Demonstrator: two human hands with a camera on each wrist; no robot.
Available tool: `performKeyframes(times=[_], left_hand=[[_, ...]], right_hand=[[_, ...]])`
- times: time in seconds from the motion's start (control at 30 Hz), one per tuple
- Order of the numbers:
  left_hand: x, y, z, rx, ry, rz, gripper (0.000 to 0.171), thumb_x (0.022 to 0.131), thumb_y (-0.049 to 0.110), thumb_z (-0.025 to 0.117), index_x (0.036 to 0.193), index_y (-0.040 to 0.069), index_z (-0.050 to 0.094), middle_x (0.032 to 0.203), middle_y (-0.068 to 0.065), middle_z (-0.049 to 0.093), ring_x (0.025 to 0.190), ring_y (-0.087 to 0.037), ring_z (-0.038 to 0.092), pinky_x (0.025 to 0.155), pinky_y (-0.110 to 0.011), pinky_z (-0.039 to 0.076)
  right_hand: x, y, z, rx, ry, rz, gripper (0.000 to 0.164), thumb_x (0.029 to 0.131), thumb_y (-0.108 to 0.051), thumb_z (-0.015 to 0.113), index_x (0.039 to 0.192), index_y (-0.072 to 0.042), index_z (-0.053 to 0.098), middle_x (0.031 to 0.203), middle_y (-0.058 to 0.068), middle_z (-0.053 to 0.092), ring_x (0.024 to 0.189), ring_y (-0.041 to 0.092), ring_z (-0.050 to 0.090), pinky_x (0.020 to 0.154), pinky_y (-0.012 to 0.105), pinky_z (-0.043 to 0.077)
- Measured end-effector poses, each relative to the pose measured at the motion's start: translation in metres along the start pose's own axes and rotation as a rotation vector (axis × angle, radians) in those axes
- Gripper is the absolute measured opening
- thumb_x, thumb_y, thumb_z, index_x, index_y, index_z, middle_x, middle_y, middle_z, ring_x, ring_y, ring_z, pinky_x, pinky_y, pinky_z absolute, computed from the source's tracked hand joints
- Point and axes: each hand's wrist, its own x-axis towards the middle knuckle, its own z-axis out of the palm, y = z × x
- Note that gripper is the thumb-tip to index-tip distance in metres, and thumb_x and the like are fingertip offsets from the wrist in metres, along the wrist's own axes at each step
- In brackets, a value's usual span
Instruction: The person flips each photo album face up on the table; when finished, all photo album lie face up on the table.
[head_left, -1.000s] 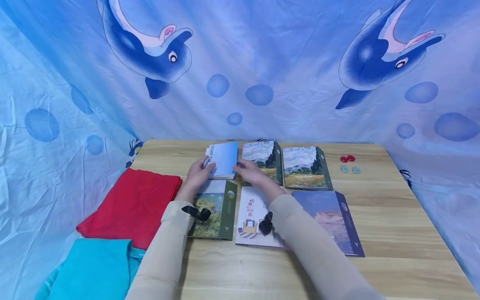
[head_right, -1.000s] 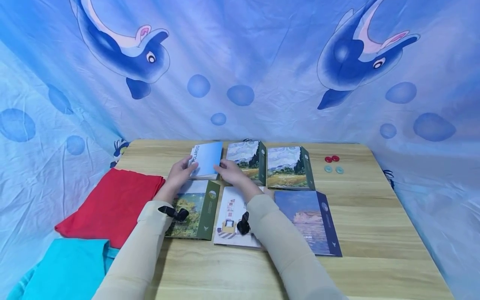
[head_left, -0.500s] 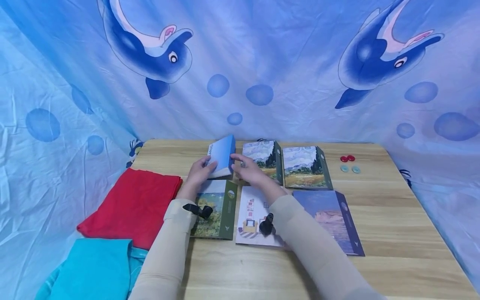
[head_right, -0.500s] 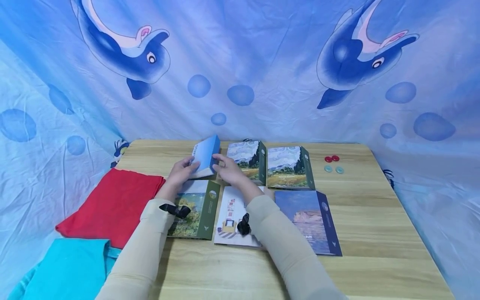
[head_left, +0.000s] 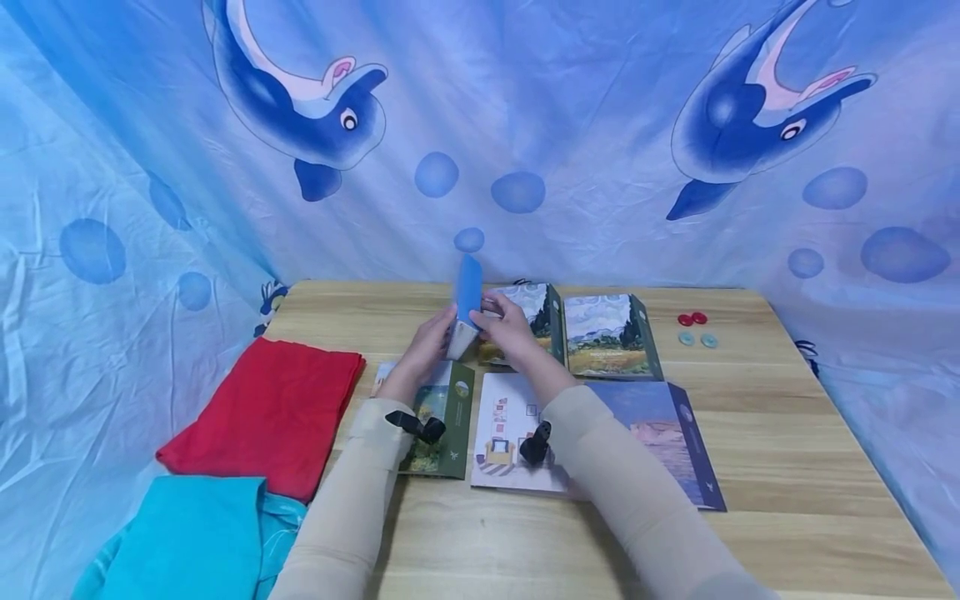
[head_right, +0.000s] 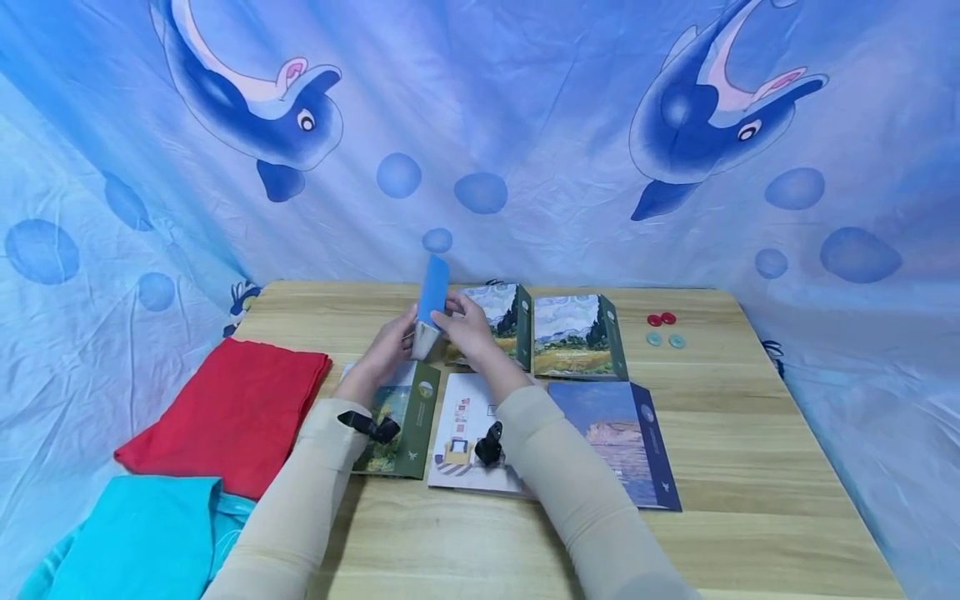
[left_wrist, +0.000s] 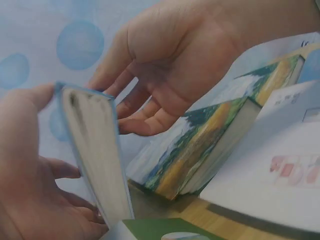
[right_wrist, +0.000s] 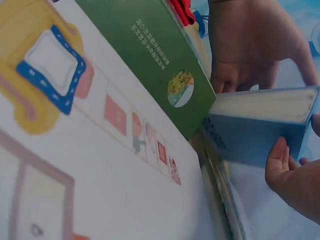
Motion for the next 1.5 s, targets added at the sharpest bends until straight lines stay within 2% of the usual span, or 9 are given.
performKeyframes(times=[0.1,0.33,0.47,0.8,0.87,0.97,1.13,1.3,1.5], left_hand=[[-0.003,0.002,0.000,-0.047,-0.032,0.001,0.076,0.105,0.055,0.037,0.160,0.004,0.026,0.159,-0.024,0.034,0.147,-0.038,0.033,0.118,-0.049,0.031],[-0.004,-0.005,-0.005,-0.082,0.063,-0.019,0.063,0.106,0.040,0.046,0.155,0.001,0.036,0.150,-0.023,0.046,0.138,-0.038,0.046,0.112,-0.046,0.040],[-0.005,-0.005,-0.007,-0.068,0.086,0.020,0.063,0.106,0.039,0.048,0.154,0.000,0.039,0.149,-0.023,0.048,0.136,-0.038,0.049,0.111,-0.044,0.042],[-0.013,0.003,-0.023,-0.011,0.172,0.093,0.054,0.109,0.034,0.046,0.158,0.014,0.037,0.157,-0.018,0.041,0.142,-0.036,0.042,0.114,-0.049,0.038],[-0.014,0.005,-0.028,0.003,0.212,0.089,0.051,0.109,0.029,0.043,0.158,0.016,0.038,0.157,-0.016,0.040,0.141,-0.034,0.042,0.113,-0.049,0.039],[-0.015,0.005,-0.038,0.037,0.284,0.072,0.050,0.108,0.020,0.040,0.158,0.016,0.038,0.159,-0.012,0.039,0.142,-0.032,0.041,0.114,-0.048,0.038],[-0.014,-0.002,-0.053,0.120,0.373,0.008,0.052,0.105,0.021,0.045,0.157,0.013,0.040,0.161,-0.010,0.037,0.147,-0.028,0.033,0.119,-0.044,0.031],[-0.013,-0.009,-0.060,0.237,0.381,-0.019,0.056,0.105,0.034,0.051,0.155,0.008,0.042,0.161,-0.012,0.037,0.150,-0.027,0.029,0.121,-0.043,0.027],[-0.009,-0.015,-0.064,0.292,0.363,-0.051,0.056,0.107,0.029,0.051,0.154,0.003,0.040,0.160,-0.016,0.037,0.149,-0.030,0.031,0.120,-0.045,0.028]], right_hand=[[-0.002,0.001,0.002,0.006,-0.001,-0.001,0.055,0.100,-0.016,0.067,0.150,-0.011,0.047,0.147,0.013,0.051,0.127,0.032,0.057,0.102,0.048,0.051],[-0.003,0.007,0.003,0.023,-0.002,0.032,0.059,0.099,-0.020,0.068,0.153,-0.011,0.045,0.147,0.014,0.049,0.129,0.031,0.054,0.102,0.047,0.051],[-0.002,0.008,0.005,0.024,-0.008,0.034,0.059,0.099,-0.021,0.068,0.153,-0.012,0.045,0.148,0.015,0.049,0.129,0.032,0.054,0.101,0.047,0.051],[0.001,0.024,0.013,0.002,-0.093,0.070,0.053,0.106,-0.018,0.055,0.155,-0.005,0.039,0.146,0.020,0.051,0.126,0.034,0.056,0.104,0.046,0.049],[0.000,0.028,0.015,-0.049,-0.102,0.099,0.056,0.105,-0.019,0.057,0.155,-0.005,0.039,0.147,0.020,0.051,0.120,0.032,0.057,0.105,0.046,0.048],[-0.002,0.029,0.016,-0.115,-0.122,0.131,0.061,0.103,-0.024,0.060,0.157,-0.007,0.036,0.153,0.019,0.045,0.130,0.031,0.051,0.112,0.047,0.041],[-0.005,0.025,0.017,-0.149,-0.168,0.182,0.070,0.103,-0.029,0.059,0.160,-0.007,0.026,0.165,0.017,0.024,0.152,0.035,0.022,0.121,0.052,0.022],[-0.007,0.021,0.021,-0.131,-0.158,0.224,0.073,0.104,-0.032,0.059,0.161,-0.007,0.021,0.167,0.015,0.017,0.153,0.035,0.017,0.122,0.052,0.020],[-0.006,0.025,0.024,-0.119,-0.154,0.230,0.072,0.105,-0.030,0.056,0.161,-0.004,0.019,0.166,0.018,0.018,0.153,0.034,0.018,0.122,0.048,0.022]])
